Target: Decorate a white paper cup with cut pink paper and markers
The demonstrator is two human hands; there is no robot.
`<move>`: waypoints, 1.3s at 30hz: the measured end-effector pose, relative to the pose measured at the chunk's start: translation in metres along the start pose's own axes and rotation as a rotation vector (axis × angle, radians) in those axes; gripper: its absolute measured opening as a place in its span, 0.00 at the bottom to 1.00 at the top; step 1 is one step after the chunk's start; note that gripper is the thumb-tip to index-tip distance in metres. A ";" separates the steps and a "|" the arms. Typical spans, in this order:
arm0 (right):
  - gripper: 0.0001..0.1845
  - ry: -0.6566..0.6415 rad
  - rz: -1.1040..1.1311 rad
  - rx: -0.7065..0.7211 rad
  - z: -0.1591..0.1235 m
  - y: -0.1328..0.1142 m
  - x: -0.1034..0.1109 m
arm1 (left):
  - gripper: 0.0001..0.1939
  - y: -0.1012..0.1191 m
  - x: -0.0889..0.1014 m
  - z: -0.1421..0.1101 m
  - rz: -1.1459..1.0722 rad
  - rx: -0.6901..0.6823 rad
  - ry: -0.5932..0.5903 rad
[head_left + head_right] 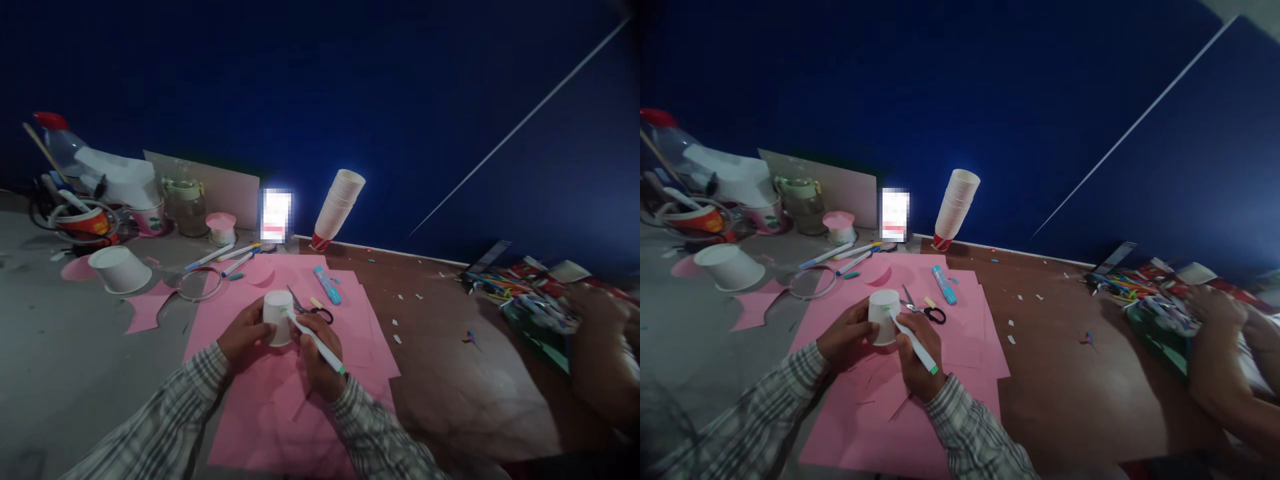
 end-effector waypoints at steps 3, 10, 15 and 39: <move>0.12 0.000 0.009 -0.052 0.000 0.003 0.002 | 0.28 0.001 -0.003 -0.001 -0.021 0.017 0.019; 0.14 -0.013 0.082 -0.220 -0.003 0.015 0.000 | 0.27 0.001 0.004 0.002 0.060 0.004 0.029; 0.14 -0.010 0.117 -0.294 -0.007 0.022 -0.001 | 0.26 0.001 0.003 0.002 0.091 0.020 0.032; 0.18 0.081 0.211 -0.196 -0.012 0.017 0.000 | 0.27 0.003 -0.003 -0.002 -0.009 0.017 0.017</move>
Point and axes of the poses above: each hand's wrist, its own z-axis towards the middle knuckle, its own x-axis out of the back of the hand, y = z × x, the point moved 6 cm from there along z, towards the middle knuckle, and after that the axes turned 10 degrees about -z, right-handed, at the moved point
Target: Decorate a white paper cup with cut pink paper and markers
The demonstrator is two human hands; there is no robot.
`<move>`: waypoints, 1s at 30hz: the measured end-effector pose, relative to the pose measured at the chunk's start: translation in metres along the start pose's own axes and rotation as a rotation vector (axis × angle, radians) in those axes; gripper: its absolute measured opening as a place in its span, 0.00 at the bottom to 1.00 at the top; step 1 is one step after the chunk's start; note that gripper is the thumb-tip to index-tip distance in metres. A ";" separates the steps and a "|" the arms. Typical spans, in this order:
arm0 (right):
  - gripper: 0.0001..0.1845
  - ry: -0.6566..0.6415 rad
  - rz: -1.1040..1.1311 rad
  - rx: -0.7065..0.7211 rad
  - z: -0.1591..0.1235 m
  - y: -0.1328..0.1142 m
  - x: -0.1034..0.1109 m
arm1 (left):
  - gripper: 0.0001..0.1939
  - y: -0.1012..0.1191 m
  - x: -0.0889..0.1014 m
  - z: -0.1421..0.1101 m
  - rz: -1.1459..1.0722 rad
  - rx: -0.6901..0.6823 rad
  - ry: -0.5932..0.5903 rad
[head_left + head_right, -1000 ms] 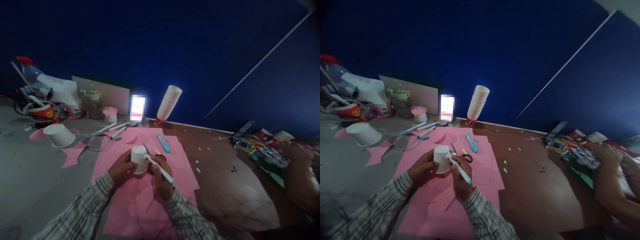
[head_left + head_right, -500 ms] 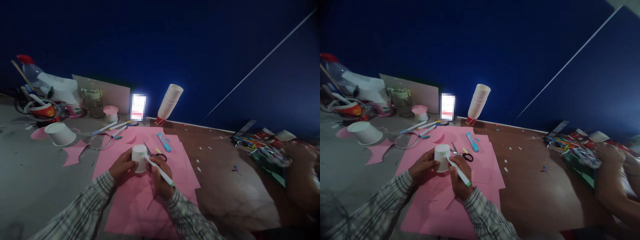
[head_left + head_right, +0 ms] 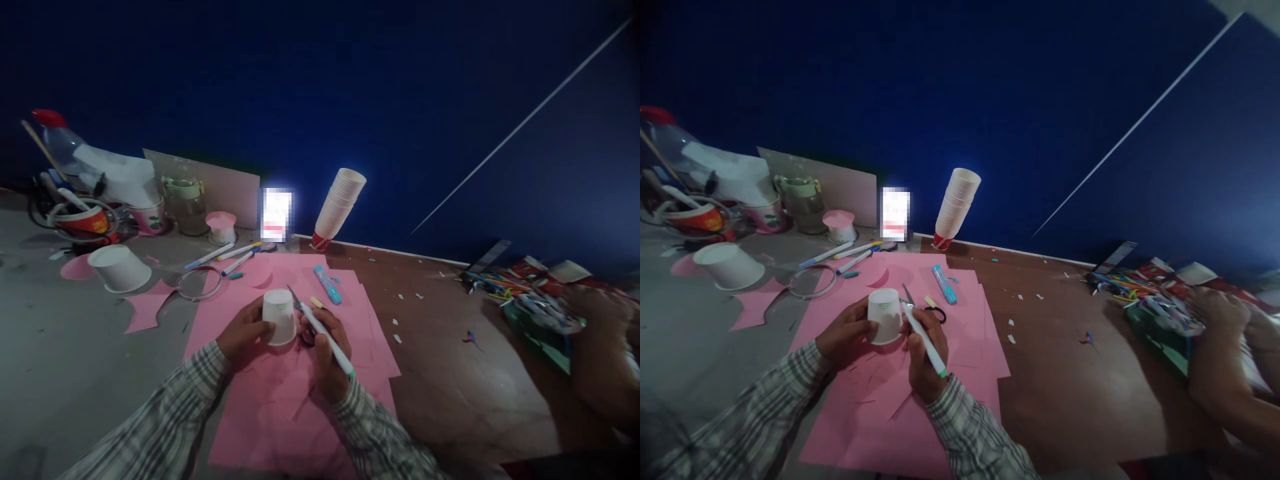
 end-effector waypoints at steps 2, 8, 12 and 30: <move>0.23 0.067 0.082 -0.064 -0.002 0.009 0.002 | 0.28 0.000 0.002 0.001 0.012 -0.007 0.004; 0.17 0.024 -0.042 -0.137 0.001 0.019 0.000 | 0.29 0.007 0.008 0.004 0.145 -0.028 0.034; 0.17 -0.062 -0.138 -0.098 0.002 0.012 -0.003 | 0.28 0.007 0.005 0.003 0.116 -0.013 0.013; 0.16 -0.111 -0.138 0.080 0.004 -0.009 -0.004 | 0.25 0.003 -0.003 0.001 0.007 0.003 -0.003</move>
Point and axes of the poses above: each hand's wrist, its own z-axis towards the middle knuckle, its own x-axis out of the back of the hand, y = z × x, the point moved 6 cm from there along z, towards the middle knuckle, and after that the axes turned 10 degrees about -z, right-handed, at the moved point
